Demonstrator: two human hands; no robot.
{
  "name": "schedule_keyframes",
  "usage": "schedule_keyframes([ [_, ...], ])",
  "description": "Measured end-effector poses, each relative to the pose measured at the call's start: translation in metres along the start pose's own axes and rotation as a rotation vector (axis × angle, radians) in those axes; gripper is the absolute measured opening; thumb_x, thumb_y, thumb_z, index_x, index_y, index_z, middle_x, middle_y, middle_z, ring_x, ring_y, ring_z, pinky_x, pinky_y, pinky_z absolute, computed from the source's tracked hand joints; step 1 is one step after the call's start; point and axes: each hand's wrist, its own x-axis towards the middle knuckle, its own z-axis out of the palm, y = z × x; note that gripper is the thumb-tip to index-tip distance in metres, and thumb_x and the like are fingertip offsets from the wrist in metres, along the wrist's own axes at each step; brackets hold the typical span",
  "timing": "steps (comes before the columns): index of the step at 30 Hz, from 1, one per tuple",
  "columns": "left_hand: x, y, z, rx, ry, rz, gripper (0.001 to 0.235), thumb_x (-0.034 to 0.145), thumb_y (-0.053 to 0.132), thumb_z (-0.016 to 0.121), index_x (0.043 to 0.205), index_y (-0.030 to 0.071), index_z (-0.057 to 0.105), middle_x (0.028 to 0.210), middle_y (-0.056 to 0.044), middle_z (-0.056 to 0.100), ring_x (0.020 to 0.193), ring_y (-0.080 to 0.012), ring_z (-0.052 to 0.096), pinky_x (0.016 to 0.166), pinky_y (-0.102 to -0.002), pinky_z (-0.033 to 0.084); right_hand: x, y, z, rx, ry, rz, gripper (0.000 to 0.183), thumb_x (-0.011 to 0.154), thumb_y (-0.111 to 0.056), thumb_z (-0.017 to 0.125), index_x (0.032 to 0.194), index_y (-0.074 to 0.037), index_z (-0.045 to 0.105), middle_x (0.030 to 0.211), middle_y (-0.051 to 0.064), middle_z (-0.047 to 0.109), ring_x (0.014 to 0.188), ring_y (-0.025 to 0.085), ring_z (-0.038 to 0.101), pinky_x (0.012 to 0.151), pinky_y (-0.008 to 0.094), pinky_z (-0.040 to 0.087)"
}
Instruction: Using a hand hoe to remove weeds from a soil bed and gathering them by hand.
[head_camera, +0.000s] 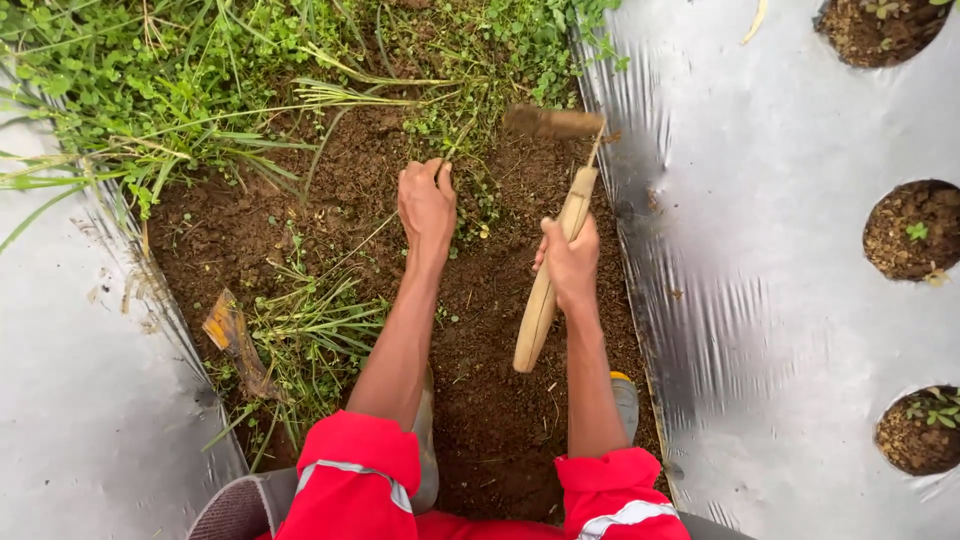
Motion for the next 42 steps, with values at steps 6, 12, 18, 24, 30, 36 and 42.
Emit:
schedule_keyframes([
  [6, -0.014, -0.015, 0.045, -0.307, -0.034, -0.107, 0.018, 0.105, 0.016, 0.064, 0.107, 0.002, 0.075, 0.085, -0.007, 0.062, 0.081, -0.0198, 0.059, 0.076, -0.036, 0.054, 0.006, -0.027, 0.018, 0.089, -0.006, -0.165, 0.029, 0.101, -0.019, 0.057, 0.124, -0.003, 0.052, 0.067, 0.003, 0.056, 0.053, 0.012, 0.06, 0.048, 0.025, 0.058],
  [12, -0.03, -0.012, 0.036, -0.085, -0.046, -0.015, 0.016, 0.102, 0.012, 0.067, 0.103, 0.0, 0.077, 0.079, -0.009, 0.064, 0.077, -0.019, 0.065, 0.07, -0.032, 0.055, 0.016, 0.028, 0.012, -0.201, -0.068, -0.016, 0.031, 0.1, -0.016, 0.057, 0.123, 0.004, 0.053, 0.068, 0.008, 0.059, 0.051, 0.015, 0.059, 0.046, 0.026, 0.057],
  [18, -0.029, -0.003, 0.036, -0.169, -0.007, -0.02, 0.02, 0.101, 0.01, 0.067, 0.105, -0.007, 0.077, 0.082, -0.016, 0.067, 0.077, -0.0262, 0.068, 0.074, -0.038, 0.058, 0.011, -0.013, 0.015, 0.06, 0.136, -0.219, 0.03, 0.1, -0.012, 0.055, 0.127, -0.001, 0.052, 0.069, 0.004, 0.057, 0.051, 0.014, 0.061, 0.045, 0.024, 0.058],
  [24, -0.027, 0.006, 0.006, -0.074, 0.014, -0.012, 0.019, 0.1, 0.01, 0.068, 0.104, -0.006, 0.077, 0.083, -0.017, 0.071, 0.076, -0.0286, 0.072, 0.071, -0.037, 0.061, 0.021, 0.04, 0.014, -0.314, -0.09, -0.129, 0.03, 0.095, -0.02, 0.063, 0.106, 0.005, 0.052, 0.067, 0.018, 0.062, 0.051, 0.024, 0.067, 0.044, 0.036, 0.057],
  [30, -0.024, 0.026, -0.018, -0.018, 0.074, -0.063, 0.019, 0.103, 0.012, 0.066, 0.108, -0.002, 0.078, 0.086, -0.016, 0.072, 0.079, -0.0238, 0.07, 0.074, -0.034, 0.06, 0.006, 0.032, 0.029, -0.275, -0.104, 0.006, 0.062, 0.102, -0.028, 0.058, 0.141, 0.017, 0.038, 0.102, 0.036, 0.064, 0.064, 0.022, 0.066, 0.057, 0.037, 0.063],
  [36, -0.016, 0.029, -0.021, 0.104, 0.197, -0.004, 0.02, 0.101, 0.014, 0.069, 0.11, -0.001, 0.078, 0.093, -0.017, 0.074, 0.085, -0.027, 0.071, 0.074, -0.037, 0.055, 0.003, 0.023, 0.021, 0.178, -0.18, 0.248, 0.031, 0.098, -0.024, 0.058, 0.113, 0.002, 0.049, 0.069, 0.006, 0.056, 0.055, 0.015, 0.061, 0.05, 0.033, 0.059],
  [42, -0.012, 0.066, -0.032, 0.063, 0.132, 0.055, 0.047, 0.102, 0.031, 0.066, 0.143, 0.007, 0.062, 0.144, -0.02, 0.057, 0.136, -0.0353, 0.052, 0.113, -0.054, 0.038, -0.004, 0.009, 0.001, -0.019, -0.193, 0.21, 0.029, 0.101, -0.024, 0.057, 0.119, -0.001, 0.051, 0.071, 0.004, 0.058, 0.057, 0.016, 0.061, 0.051, 0.03, 0.058],
])
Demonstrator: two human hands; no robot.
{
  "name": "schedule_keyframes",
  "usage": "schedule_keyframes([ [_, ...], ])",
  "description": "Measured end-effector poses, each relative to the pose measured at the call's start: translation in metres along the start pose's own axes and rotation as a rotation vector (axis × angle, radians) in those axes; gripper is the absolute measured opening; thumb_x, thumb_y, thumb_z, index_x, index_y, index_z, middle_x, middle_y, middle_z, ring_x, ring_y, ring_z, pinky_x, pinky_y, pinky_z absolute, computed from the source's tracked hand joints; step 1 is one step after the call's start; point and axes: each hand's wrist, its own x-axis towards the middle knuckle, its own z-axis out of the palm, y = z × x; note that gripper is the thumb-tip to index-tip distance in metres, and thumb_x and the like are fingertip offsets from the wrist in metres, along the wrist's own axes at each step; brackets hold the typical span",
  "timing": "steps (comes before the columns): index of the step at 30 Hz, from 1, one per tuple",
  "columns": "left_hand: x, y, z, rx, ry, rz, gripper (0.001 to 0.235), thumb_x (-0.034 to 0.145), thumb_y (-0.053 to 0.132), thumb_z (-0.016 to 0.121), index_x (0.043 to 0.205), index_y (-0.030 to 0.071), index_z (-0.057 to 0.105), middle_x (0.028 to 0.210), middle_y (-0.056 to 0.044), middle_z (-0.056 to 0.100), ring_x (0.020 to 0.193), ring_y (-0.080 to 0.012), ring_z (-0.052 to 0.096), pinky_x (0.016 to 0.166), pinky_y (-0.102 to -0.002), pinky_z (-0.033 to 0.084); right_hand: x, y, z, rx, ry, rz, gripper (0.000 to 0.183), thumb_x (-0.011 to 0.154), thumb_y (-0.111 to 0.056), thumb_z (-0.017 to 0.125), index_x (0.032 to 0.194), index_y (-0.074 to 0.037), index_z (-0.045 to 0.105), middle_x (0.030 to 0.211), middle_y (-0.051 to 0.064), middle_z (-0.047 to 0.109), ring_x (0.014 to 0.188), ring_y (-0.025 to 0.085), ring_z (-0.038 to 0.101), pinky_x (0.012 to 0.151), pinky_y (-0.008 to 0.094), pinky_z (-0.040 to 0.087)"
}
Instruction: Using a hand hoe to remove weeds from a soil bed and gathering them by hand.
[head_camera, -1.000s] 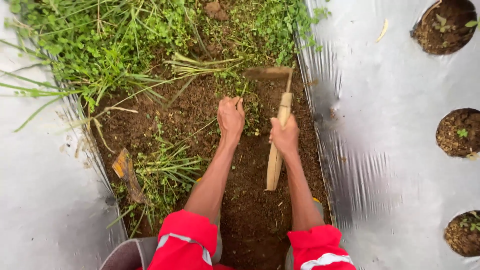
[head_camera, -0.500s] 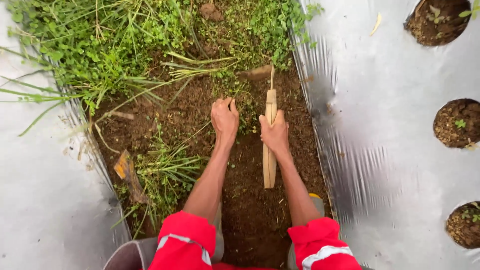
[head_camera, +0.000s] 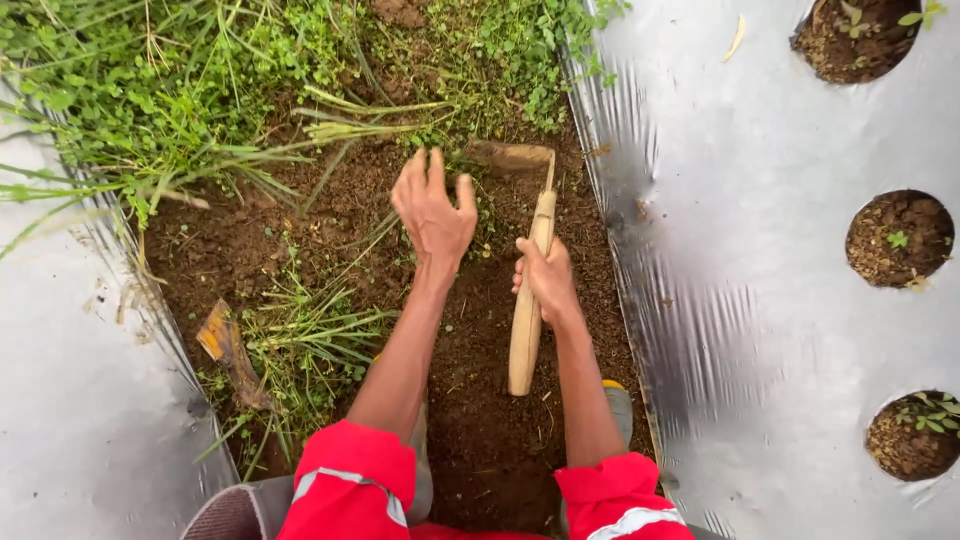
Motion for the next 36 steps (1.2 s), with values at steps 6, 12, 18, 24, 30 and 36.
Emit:
schedule_keyframes([
  [6, -0.007, -0.014, 0.019, 0.126, -0.381, 0.053, 0.056, 0.098, 0.025, 0.071, 0.15, 0.011, 0.056, 0.155, -0.013, 0.054, 0.144, -0.0334, 0.049, 0.12, -0.052, 0.037, -0.006, -0.024, -0.012, -0.047, 0.12, -0.158, 0.026, 0.104, -0.022, 0.054, 0.119, -0.002, 0.05, 0.07, 0.003, 0.055, 0.056, 0.014, 0.059, 0.051, 0.027, 0.058],
  [12, -0.017, -0.03, 0.045, 0.198, -0.344, 0.07, 0.047, 0.097, 0.021, 0.071, 0.141, 0.011, 0.063, 0.144, -0.012, 0.064, 0.137, -0.0278, 0.057, 0.116, -0.044, 0.042, 0.015, -0.02, 0.015, 0.04, 0.124, -0.068, 0.027, 0.103, -0.026, 0.052, 0.117, -0.004, 0.05, 0.07, 0.001, 0.055, 0.055, 0.013, 0.058, 0.05, 0.025, 0.058],
  [18, -0.031, -0.036, 0.052, -0.008, -0.22, 0.035, 0.04, 0.098, 0.018, 0.072, 0.132, 0.0, 0.065, 0.131, -0.022, 0.065, 0.123, -0.0356, 0.06, 0.107, -0.044, 0.045, 0.003, 0.0, 0.014, -0.095, 0.029, -0.047, 0.028, 0.099, -0.022, 0.056, 0.112, 0.002, 0.052, 0.066, 0.005, 0.059, 0.054, 0.015, 0.063, 0.05, 0.031, 0.061],
  [24, -0.037, -0.029, 0.045, -0.029, -0.208, 0.006, 0.03, 0.102, 0.017, 0.062, 0.128, 0.004, 0.068, 0.129, -0.023, 0.068, 0.12, -0.0317, 0.062, 0.106, -0.043, 0.044, 0.018, 0.0, 0.033, -0.046, 0.045, -0.046, 0.035, 0.101, -0.028, 0.056, 0.117, 0.003, 0.052, 0.071, 0.006, 0.059, 0.055, 0.015, 0.061, 0.05, 0.029, 0.06],
  [30, -0.029, -0.025, 0.026, -0.141, -0.019, -0.039, 0.034, 0.096, 0.033, 0.068, 0.128, 0.021, 0.072, 0.131, -0.006, 0.072, 0.125, -0.0208, 0.062, 0.11, -0.046, 0.043, 0.011, 0.036, 0.032, 0.007, 0.063, -0.006, 0.031, 0.094, -0.023, 0.06, 0.106, 0.005, 0.055, 0.066, 0.01, 0.061, 0.052, 0.019, 0.064, 0.045, 0.036, 0.061],
  [36, 0.008, 0.01, 0.013, -0.041, -0.075, -0.018, 0.048, 0.103, 0.023, 0.067, 0.148, 0.007, 0.058, 0.151, -0.019, 0.054, 0.142, -0.0388, 0.049, 0.118, -0.056, 0.039, -0.013, 0.032, 0.016, -0.02, -0.025, -0.005, 0.034, 0.094, -0.023, 0.059, 0.111, 0.007, 0.055, 0.068, 0.015, 0.064, 0.055, 0.021, 0.067, 0.048, 0.037, 0.063],
])
